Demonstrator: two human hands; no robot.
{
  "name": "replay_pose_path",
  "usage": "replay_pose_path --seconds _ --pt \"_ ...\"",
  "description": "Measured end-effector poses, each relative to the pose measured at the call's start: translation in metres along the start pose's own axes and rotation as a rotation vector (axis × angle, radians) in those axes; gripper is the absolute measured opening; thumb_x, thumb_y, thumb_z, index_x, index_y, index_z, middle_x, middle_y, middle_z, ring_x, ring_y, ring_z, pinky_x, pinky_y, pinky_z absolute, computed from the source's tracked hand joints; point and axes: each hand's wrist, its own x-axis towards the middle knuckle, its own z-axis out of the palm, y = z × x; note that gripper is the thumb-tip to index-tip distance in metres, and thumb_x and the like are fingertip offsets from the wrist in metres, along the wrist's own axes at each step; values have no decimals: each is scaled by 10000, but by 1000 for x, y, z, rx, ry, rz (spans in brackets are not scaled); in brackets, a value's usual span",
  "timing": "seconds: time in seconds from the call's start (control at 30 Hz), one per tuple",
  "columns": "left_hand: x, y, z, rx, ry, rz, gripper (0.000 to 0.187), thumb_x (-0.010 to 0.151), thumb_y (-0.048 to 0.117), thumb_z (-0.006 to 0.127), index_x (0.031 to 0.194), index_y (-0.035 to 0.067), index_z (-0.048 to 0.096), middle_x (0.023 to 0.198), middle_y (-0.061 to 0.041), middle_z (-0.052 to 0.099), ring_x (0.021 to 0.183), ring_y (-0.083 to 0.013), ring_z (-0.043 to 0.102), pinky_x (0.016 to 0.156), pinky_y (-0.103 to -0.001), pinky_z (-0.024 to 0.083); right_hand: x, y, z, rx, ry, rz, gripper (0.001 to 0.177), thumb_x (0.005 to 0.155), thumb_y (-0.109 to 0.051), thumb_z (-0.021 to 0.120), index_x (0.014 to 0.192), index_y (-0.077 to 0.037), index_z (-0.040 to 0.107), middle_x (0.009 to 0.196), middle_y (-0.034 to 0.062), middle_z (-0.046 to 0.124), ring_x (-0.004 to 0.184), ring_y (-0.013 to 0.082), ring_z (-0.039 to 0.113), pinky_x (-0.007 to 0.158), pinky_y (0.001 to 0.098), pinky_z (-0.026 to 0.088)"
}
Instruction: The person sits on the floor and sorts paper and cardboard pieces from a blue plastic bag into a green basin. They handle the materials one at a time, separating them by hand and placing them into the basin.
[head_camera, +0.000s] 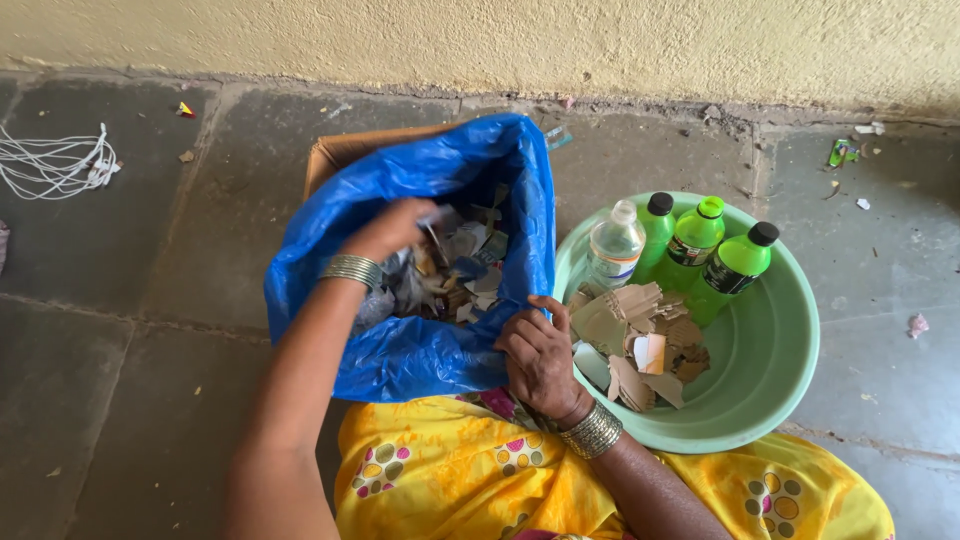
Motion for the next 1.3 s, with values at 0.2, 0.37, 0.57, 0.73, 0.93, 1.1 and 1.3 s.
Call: replay_pose_path --seconds 0.2,0.37,0.57,0.73,0.93,1.1,1.3 --pt "-19 -7 -26 -23 475 198 648 763 6 802 1371 43 581 1374 -211 598 1297 -379 527 1060 -441 410 0 1 2 7 -4 9 180 707 49 594 836 -70 633 853 57 625 904 236 647 1135 527 349" --pt "-22 -13 -34 36 524 35 597 797 89 843 1346 59 609 1352 -171 644 1282 -353 581 1070 -435 451 0 1 2 13 -1 12 186 709 64 588 833 -68 633 853 56 626 904 234 650 1133 521 348" --pt "-34 -2 -33 368 646 88 411 829 54 796 1225 35 691 1221 -219 687 1131 -398 640 953 -485 499 1 1 2 21 6 15 187 688 53 598 826 -66 638 856 62 629 901 240 650 1123 515 354" --pt "-39 28 -35 755 522 -121 48 1035 17 694 1068 11 728 1108 -233 721 1024 -364 716 868 -491 559 1 1 3 20 7 17 185 686 47 604 825 -69 639 853 60 631 900 237 649 1125 516 353" --pt "-47 53 -40 749 524 55 414 726 217 844 1044 -14 714 1043 -209 715 1022 -364 683 892 -486 526 0 1 2 19 -1 20 187 684 46 608 826 -70 644 847 57 629 895 229 653 1126 516 352" --pt "-42 50 -39 781 582 73 310 827 176 809 1063 -2 719 1060 -214 715 1014 -348 691 897 -482 529 0 2 4 28 14 19 185 682 46 612 820 -73 646 844 53 632 891 225 654 1126 513 356" --pt "-28 28 -27 397 272 -298 243 919 68 686 1155 16 712 1231 -235 672 1157 -367 658 992 -457 520 -1 2 4 20 11 21 184 680 47 608 817 -71 647 845 59 632 890 229 653 1122 514 355"
